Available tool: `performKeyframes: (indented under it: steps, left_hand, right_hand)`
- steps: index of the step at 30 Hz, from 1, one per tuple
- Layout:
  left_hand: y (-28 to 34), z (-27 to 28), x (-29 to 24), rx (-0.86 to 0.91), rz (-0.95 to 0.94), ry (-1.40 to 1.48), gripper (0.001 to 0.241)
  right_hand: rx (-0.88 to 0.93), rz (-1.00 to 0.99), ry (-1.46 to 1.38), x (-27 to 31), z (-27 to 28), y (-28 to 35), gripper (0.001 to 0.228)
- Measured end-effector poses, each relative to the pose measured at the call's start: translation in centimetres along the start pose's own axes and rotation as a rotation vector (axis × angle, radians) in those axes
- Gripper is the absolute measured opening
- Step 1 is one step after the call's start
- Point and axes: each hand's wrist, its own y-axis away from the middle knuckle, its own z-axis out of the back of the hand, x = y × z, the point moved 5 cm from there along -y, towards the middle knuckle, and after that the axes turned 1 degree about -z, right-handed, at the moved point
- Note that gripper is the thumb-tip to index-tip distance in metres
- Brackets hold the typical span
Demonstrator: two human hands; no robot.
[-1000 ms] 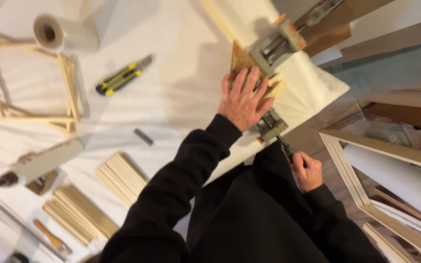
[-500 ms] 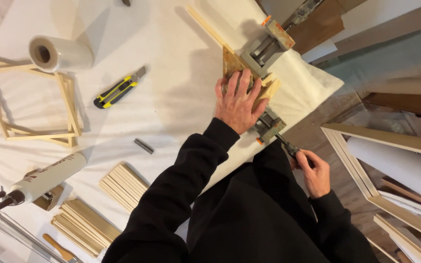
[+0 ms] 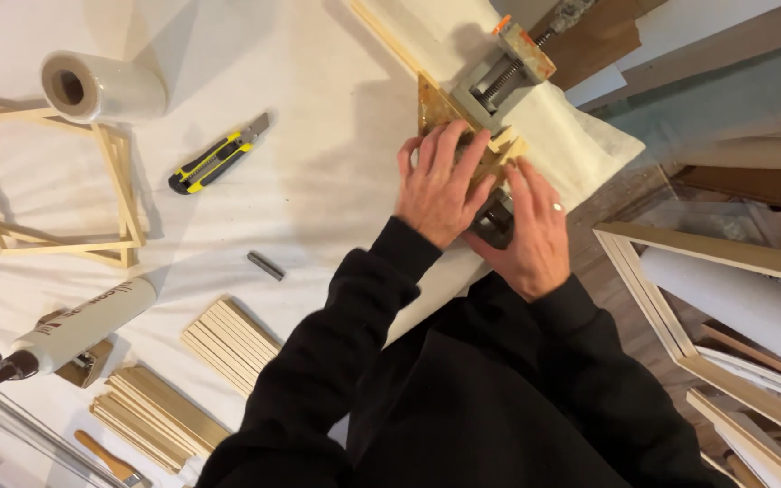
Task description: Apply glue to wooden strips and join them together using a corner clamp and hammer to assemble a frame.
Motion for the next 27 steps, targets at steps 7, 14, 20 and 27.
performKeyframes:
  steps: [7, 14, 20, 27]
  left_hand:
    - [10.8, 1.7, 8.3, 0.244, 0.484, 0.406, 0.044]
    - [13.2, 0.0, 9.1, 0.557, 0.741, 0.778, 0.033]
    - [13.7, -0.2, 9.4, 0.560, 0.787, 0.804, 0.033]
    - [13.2, -0.8, 9.2, 0.548, 0.801, 0.812, 0.033]
  right_hand:
    - [0.017, -0.106, -0.047, -0.6, -1.1, 0.0, 0.102]
    - [-0.006, -0.071, -0.077, -0.1, -1.1, -0.1, 0.091]
    - [-0.031, -0.060, -0.125, 0.1, -1.3, 0.3, 0.072]
    - [-0.042, -0.018, -0.148, -0.2, -1.0, -0.1, 0.064]
